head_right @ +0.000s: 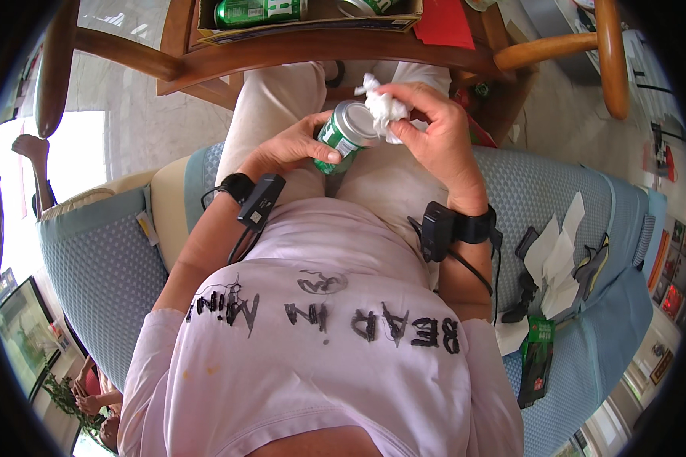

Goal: Cleaning empty Heineken beer cans using a white tissue.

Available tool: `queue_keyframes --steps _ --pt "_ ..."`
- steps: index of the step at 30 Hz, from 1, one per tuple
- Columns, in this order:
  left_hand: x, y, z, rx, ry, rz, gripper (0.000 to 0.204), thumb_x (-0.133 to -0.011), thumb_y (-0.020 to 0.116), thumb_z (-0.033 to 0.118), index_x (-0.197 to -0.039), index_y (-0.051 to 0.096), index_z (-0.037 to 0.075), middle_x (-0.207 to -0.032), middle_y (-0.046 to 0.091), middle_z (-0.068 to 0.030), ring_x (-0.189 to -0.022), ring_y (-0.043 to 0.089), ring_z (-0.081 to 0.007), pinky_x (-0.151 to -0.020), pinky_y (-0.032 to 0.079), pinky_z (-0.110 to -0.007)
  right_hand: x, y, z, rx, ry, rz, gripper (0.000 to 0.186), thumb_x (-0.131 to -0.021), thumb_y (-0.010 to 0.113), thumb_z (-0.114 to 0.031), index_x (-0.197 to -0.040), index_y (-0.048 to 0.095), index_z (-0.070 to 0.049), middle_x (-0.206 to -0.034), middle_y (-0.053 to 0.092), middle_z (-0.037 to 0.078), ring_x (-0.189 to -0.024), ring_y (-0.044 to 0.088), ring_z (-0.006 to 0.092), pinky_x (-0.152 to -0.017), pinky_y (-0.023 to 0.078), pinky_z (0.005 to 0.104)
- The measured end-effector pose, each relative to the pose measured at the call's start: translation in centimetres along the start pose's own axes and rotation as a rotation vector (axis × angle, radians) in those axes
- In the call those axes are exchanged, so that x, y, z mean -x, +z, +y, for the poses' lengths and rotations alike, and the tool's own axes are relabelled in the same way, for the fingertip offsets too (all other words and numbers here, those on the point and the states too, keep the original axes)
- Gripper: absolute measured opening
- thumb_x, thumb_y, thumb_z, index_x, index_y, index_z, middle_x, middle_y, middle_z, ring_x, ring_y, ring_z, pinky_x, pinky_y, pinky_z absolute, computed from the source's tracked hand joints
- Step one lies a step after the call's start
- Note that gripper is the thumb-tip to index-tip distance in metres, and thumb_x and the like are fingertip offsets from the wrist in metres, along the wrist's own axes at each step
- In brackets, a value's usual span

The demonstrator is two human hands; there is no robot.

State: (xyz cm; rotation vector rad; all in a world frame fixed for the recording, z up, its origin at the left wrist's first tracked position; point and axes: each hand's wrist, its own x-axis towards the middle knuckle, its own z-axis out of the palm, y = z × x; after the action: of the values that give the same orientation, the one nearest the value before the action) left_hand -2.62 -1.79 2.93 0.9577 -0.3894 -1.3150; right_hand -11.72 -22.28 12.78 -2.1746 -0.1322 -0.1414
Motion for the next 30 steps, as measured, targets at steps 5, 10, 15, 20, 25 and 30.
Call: queue_keyframes --steps 5,10,15,20,25,30 --pt "0.0 -0.1 0.3 -0.037 -0.045 -0.001 0.077 -0.061 0.088 0.023 -0.126 0.052 0.005 -0.110 0.061 -0.0024 -0.105 0.055 -0.0164 -0.096 0.041 -0.030 -0.5 3.0 0.5 -0.096 0.023 0.295 0.030 -0.068 0.074 0.000 -0.097 0.067 -0.004 -0.088 0.065 0.003 -0.078 0.062 0.0127 -0.071 0.050 0.0250" --pt "-0.2 -0.1 0.0 0.004 -0.014 0.043 0.076 -0.061 0.088 0.020 -0.126 0.052 0.006 -0.111 0.060 -0.0027 -0.105 0.055 -0.0163 -0.096 0.042 -0.030 -0.5 2.5 -0.1 0.056 0.022 0.188 0.034 -0.067 0.073 -0.003 -0.100 0.066 -0.006 -0.090 0.063 0.006 -0.079 0.061 0.0185 -0.067 0.049 0.0270" --pt "0.0 -0.2 -0.2 0.053 0.018 0.059 0.076 -0.061 0.087 0.018 -0.127 0.052 0.006 -0.112 0.060 -0.0023 -0.105 0.054 -0.0163 -0.095 0.041 -0.030 0.3 0.9 -1.5 -0.067 -0.034 0.017 0.037 -0.071 0.066 0.005 -0.106 0.065 -0.006 -0.110 0.062 0.007 -0.090 0.061 0.0189 -0.072 0.051 0.0274" --pt "-0.2 -0.3 -0.1 0.024 -0.035 0.011 0.072 -0.062 0.086 0.014 -0.125 0.054 0.006 -0.109 0.061 -0.0013 -0.102 0.055 -0.0150 -0.092 0.043 -0.029 0.2 0.7 -1.2 -0.027 -0.004 -0.063 0.036 -0.071 0.063 0.011 -0.102 0.066 -0.006 -0.106 0.063 0.007 -0.095 0.062 0.0195 -0.076 0.052 0.0271" --pt "-0.1 -0.8 0.1 0.017 -0.049 0.013 0.076 -0.060 0.088 0.013 -0.126 0.051 0.006 -0.112 0.060 -0.0015 -0.105 0.055 -0.0153 -0.095 0.043 -0.029 -0.5 1.0 -1.8 -0.057 0.014 -0.031 0.034 -0.069 0.064 0.010 -0.099 0.066 -0.005 -0.092 0.064 0.006 -0.078 0.064 0.0204 -0.069 0.052 0.0288" --pt "0.1 0.2 0.4 -0.094 -0.068 0.044 0.073 -0.061 0.088 0.019 -0.125 0.055 0.007 -0.109 0.060 -0.0021 -0.103 0.055 -0.0148 -0.093 0.043 -0.029 -0.3 1.7 -0.9 0.183 0.001 0.124 0.028 -0.071 0.063 0.009 -0.096 0.066 -0.002 -0.091 0.063 0.006 -0.075 0.061 0.0144 -0.064 0.049 0.0236"
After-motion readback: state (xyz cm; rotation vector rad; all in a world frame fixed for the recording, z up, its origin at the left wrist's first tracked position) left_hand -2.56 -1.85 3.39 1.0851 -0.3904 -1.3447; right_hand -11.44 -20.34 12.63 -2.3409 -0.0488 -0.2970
